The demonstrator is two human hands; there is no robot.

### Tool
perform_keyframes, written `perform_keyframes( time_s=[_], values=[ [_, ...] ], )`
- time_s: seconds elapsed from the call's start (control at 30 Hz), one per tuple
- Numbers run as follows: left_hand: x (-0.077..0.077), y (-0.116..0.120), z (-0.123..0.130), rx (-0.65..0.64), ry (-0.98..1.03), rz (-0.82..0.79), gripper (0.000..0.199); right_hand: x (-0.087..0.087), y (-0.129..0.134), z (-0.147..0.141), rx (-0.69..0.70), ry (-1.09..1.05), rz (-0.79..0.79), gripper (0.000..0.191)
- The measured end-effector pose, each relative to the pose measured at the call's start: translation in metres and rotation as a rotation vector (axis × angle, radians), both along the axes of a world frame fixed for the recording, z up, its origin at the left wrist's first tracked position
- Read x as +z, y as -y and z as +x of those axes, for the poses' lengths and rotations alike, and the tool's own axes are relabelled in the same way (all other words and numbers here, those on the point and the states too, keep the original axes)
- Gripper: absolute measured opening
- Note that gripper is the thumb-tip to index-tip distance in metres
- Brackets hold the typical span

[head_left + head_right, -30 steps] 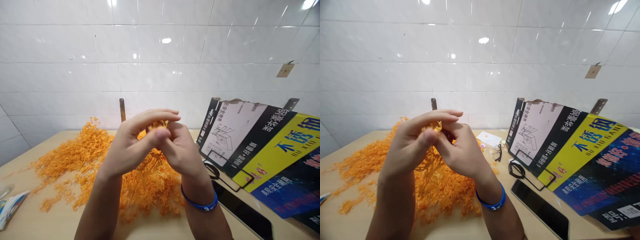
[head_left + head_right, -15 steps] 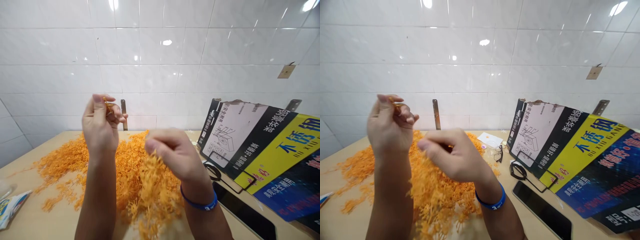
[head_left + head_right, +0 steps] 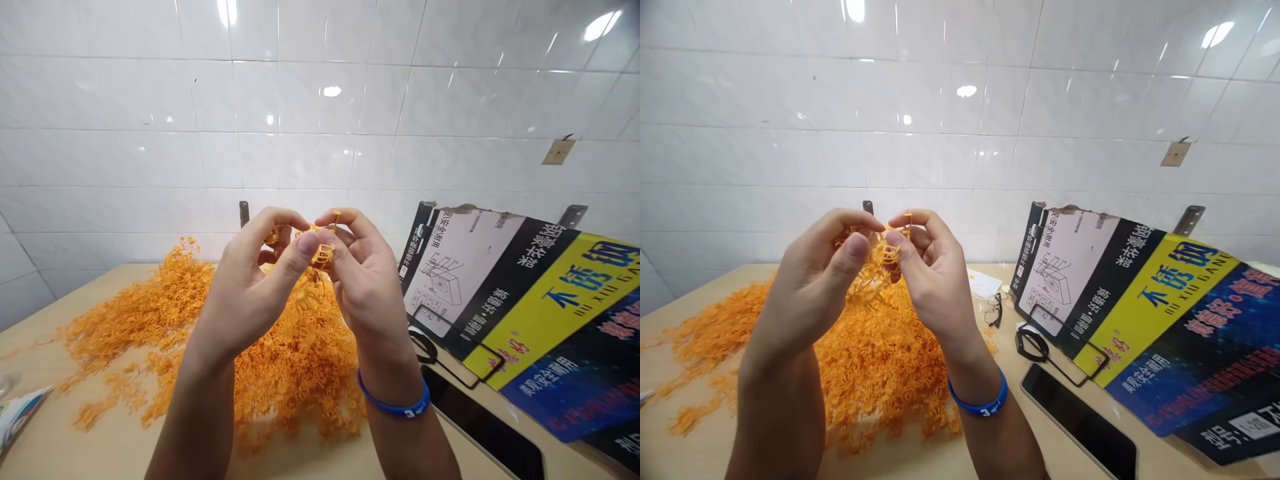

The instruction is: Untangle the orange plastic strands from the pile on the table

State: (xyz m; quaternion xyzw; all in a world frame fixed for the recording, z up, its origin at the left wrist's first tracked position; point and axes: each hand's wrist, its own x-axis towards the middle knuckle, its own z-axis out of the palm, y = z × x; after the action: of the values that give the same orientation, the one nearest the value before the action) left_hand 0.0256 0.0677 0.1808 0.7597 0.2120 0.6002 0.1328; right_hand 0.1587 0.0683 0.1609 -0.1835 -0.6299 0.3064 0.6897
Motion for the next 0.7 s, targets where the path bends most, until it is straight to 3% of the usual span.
perform_keyframes(
  time_s=[0.17, 0.33, 0.5, 0.7],
  values=[
    [-0.001, -0.003, -0.001, 0.036, -0.062, 0.010, 0.026, 0.001, -0.002, 0.004, -0.010, -0.023, 0.040, 0.017],
    [-0.003, -0.007, 0.000, -0.024, -0.132, 0.008, 0.042, 0.001, -0.002, 0.005, -0.056, -0.010, 0.068, 0.021],
    [-0.008, -0.012, 0.007, -0.037, -0.043, 0.018, 0.030, 0.001, 0.000, 0.004, 0.003, -0.023, 0.083, 0.018],
    [-0.011, -0.014, 0.015, -0.029, 0.113, 0.044, 0.033, 0.003, 0.003, 0.003, -0.022, 0.027, 0.031, 0.015]
  ],
)
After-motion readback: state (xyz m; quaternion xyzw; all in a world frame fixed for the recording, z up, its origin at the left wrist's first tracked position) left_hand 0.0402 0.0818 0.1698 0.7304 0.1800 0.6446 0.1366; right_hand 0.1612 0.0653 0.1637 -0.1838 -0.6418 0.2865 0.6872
